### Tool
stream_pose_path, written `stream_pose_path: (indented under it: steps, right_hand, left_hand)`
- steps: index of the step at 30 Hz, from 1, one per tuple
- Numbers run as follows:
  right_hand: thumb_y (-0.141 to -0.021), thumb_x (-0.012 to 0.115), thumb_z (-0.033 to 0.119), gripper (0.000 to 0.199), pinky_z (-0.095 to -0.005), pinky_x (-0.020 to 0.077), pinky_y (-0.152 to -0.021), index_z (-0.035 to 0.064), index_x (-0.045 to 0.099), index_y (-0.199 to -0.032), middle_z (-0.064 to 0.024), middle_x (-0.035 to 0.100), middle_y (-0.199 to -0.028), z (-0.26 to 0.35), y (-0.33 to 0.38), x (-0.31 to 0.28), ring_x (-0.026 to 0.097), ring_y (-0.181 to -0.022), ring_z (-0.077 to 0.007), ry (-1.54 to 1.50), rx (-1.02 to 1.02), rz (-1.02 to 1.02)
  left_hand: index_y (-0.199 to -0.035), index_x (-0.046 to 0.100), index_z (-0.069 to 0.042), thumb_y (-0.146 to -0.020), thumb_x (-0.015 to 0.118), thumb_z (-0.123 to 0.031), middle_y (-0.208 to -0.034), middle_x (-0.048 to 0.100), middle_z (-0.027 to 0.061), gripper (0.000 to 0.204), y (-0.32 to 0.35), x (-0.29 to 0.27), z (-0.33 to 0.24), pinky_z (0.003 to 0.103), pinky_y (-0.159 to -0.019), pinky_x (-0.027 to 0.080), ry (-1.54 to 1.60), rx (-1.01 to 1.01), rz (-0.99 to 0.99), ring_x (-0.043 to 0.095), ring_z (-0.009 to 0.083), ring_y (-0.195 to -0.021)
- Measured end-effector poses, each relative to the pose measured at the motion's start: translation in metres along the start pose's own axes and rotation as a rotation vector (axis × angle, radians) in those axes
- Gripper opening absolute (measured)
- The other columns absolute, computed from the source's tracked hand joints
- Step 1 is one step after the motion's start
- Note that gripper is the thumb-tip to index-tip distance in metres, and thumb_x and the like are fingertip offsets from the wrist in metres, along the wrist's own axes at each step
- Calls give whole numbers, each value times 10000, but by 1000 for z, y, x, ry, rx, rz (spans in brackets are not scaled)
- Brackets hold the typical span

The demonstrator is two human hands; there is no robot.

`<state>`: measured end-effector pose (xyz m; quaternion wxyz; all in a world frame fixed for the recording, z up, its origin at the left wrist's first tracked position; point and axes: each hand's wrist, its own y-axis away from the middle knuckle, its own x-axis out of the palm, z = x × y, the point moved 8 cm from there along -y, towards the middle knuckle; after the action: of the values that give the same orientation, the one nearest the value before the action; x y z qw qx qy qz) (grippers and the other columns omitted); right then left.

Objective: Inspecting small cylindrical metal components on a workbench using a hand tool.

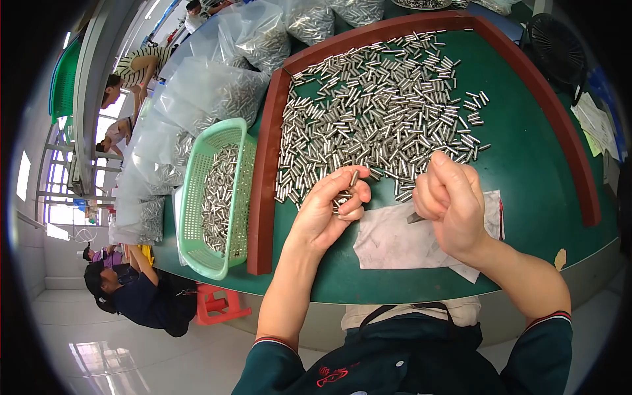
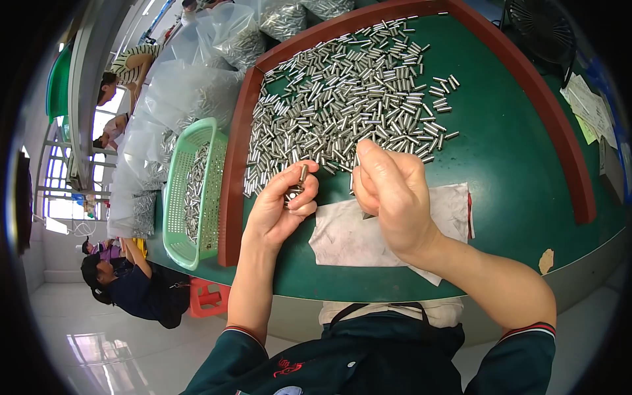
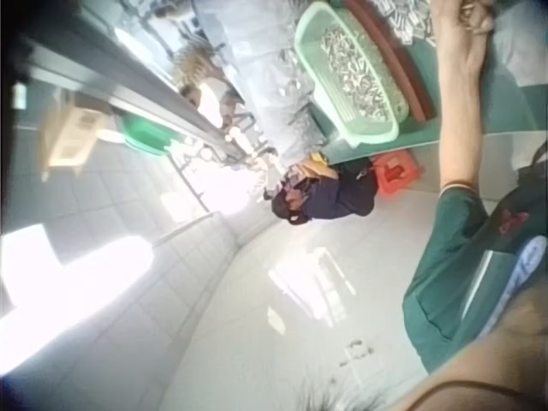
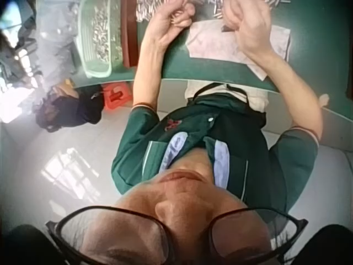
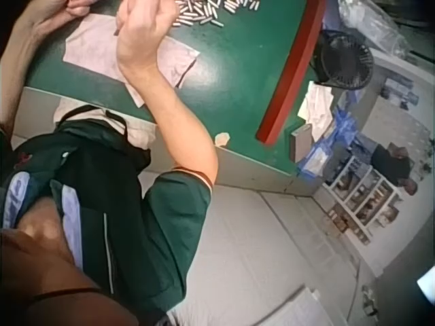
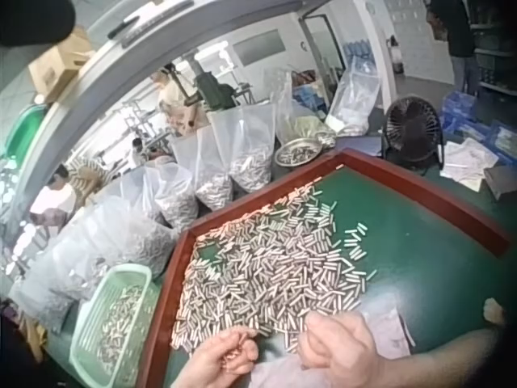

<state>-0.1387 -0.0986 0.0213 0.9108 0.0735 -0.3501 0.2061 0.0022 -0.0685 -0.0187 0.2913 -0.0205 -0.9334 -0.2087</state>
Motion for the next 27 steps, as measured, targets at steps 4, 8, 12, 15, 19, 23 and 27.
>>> stream_pose_path:
  steps: [4,8,12,15,19,23,27]
  right_hand:
    - [-879,363,185,413,-220,186,-378,102,260,-488,34,274,-427,1,0,-1,217,-394,-48,8,4,-20]
    - [-880,360,187,415,-219,185,-378,103,257,-487,33,277,-427,1,0,0,215,-394,-48,1,9,-13]
    - [-880,360,189,420,-219,184,-379,105,253,-483,33,276,-424,0,0,-1,213,-395,-48,3,14,-12]
    - [-880,360,189,423,-220,183,-379,105,251,-480,32,274,-423,-1,0,-2,210,-395,-48,8,9,-13]
    - [-879,360,190,423,-221,182,-379,102,256,-479,32,272,-422,-1,0,0,208,-396,-49,7,8,-7]
    - [-879,362,191,423,-221,184,-381,100,260,-478,31,273,-424,0,0,-1,209,-397,-49,-2,10,-2]
    - [-878,360,190,421,-221,188,-382,100,260,-479,31,275,-426,1,-1,-1,211,-398,-50,6,3,-8]
  left_hand:
    - [-949,478,-3,-863,426,-157,-707,551,121,183,-1,-5,3,193,-439,259,184,-21,6,312,74,-463]
    - [-937,473,-10,-864,424,-160,-704,551,125,174,0,-3,2,200,-442,264,175,-29,11,315,79,-469]
    - [-901,483,-18,-878,401,-185,-670,485,60,188,1,-1,0,191,-423,241,148,-20,-51,301,69,-458]
    - [-792,473,-34,-891,390,-237,-659,496,77,240,2,-4,-4,195,-429,249,125,33,-88,311,75,-471]
    - [-656,409,-60,-906,373,-295,-564,401,19,345,6,-17,-26,186,-423,246,-293,266,-142,267,72,-454]
    - [-851,568,-5,-820,526,-105,-562,511,31,112,19,5,-53,233,-442,337,-1309,724,-502,453,111,-473]
    - [-846,562,-36,-769,567,-88,-527,508,139,93,14,12,-43,321,-446,387,-1621,647,-525,511,245,-454]
